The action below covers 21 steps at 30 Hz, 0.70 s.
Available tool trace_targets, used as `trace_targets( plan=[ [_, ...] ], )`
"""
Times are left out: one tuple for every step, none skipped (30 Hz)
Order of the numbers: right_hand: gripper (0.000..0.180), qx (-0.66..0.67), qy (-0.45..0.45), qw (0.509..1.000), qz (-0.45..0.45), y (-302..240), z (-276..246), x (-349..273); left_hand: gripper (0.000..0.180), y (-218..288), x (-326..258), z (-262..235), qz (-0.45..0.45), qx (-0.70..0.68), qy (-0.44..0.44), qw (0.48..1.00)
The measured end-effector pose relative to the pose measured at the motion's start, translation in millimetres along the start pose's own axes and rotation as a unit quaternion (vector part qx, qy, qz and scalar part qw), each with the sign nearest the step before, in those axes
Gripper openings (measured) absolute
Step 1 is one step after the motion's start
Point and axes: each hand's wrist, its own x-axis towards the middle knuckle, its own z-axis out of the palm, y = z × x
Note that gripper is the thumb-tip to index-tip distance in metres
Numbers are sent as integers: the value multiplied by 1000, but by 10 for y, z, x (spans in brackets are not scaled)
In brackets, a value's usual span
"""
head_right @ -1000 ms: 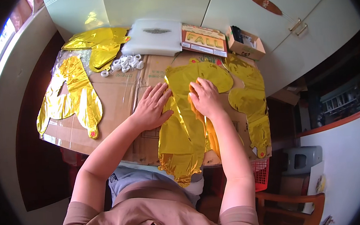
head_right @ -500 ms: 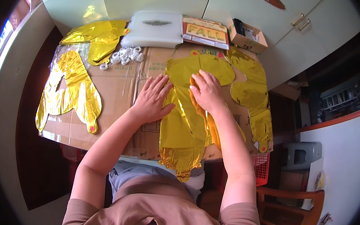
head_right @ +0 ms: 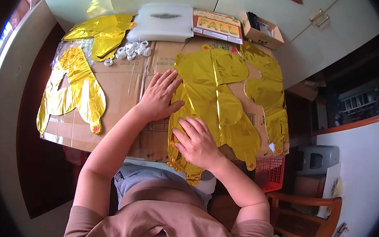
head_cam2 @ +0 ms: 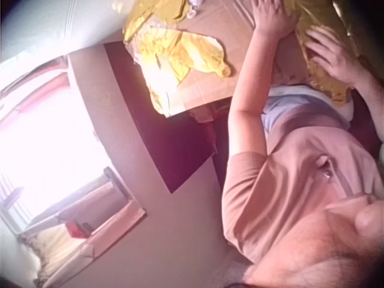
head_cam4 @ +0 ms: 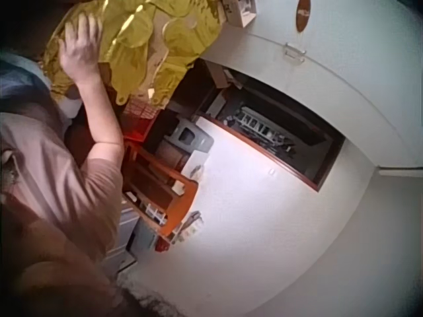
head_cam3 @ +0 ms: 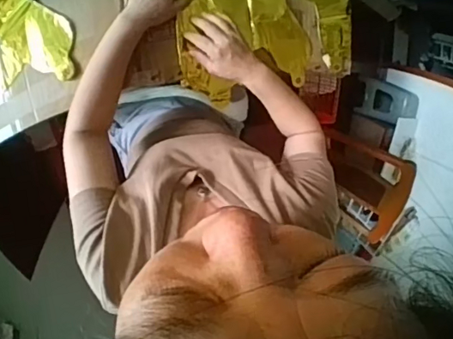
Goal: Folding and organizing gold-colored foil balloons on a cardboard-covered workbench.
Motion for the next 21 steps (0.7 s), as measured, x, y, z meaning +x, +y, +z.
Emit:
trace_targets(
  plan=[
    [44,1,3,1000,0,3,5,-3,78,-7,0,-1,-1,-1,-1,1000],
    [44,5,4,1000,0,3,8,-4,78,-13,-4,-2,-2,-2,-1,1000],
    [44,8,4,1000,-1,9,11,-2,78,-17,-3,-5,-3,-3,-1,1000],
    [43,12,4,1000,-1,13,8,0,79,-19,-1,-6,-4,-4,-1,1000],
    [43,19,7,1000,-2,14,-5,2,78,-19,0,-6,-4,-9,-2,1000],
    [42,26,10,1000,-4,18,-17,10,77,-18,-2,-13,-5,-13,-3,1000],
    [41,33,12,999,-5,26,-27,17,77,-16,-4,-19,-7,-17,-4,1000],
    [40,36,25,999,-8,56,-33,21,77,-15,-6,-21,-7,-15,-1,1000],
    [39,39,37,999,-10,107,-41,21,77,-9,-13,-21,-7,-12,2,1000],
    [38,42,49,998,-12,168,-51,24,77,-7,-19,-21,-7,-10,5,1000],
    [35,38,73,997,1,251,-69,42,76,-13,-25,-25,-8,-14,8,1000],
    [36,35,85,996,24,351,-88,64,76,-10,-31,-39,-9,-19,11,1000],
    [36,31,97,994,47,462,-106,99,76,-8,-32,-49,-9,-23,15,1000],
    [36,27,109,991,70,555,-116,126,76,-2,-39,-54,-10,-22,10,1000],
    [37,9,106,991,78,629,-125,149,76,2,-37,-66,-9,-21,6,1000],
    [38,-8,104,991,86,693,-129,171,76,5,-35,-78,-8,-20,2,1000],
    [38,-25,101,990,94,743,-133,194,76,5,-28,-74,-7,-21,3,1000],
    [39,-26,98,990,98,778,-126,219,76,3,-30,-64,-8,-20,4,1000],
    [39,-27,94,990,102,806,-119,242,77,-3,-35,-58,-8,-20,4,1000],
    [40,-28,90,990,107,829,-109,268,76,-13,-44,-56,-9,-20,8,1000],
    [39,-28,86,989,113,848,-97,287,76,-10,-46,-59,-9,-22,11,1000]
  ],
)
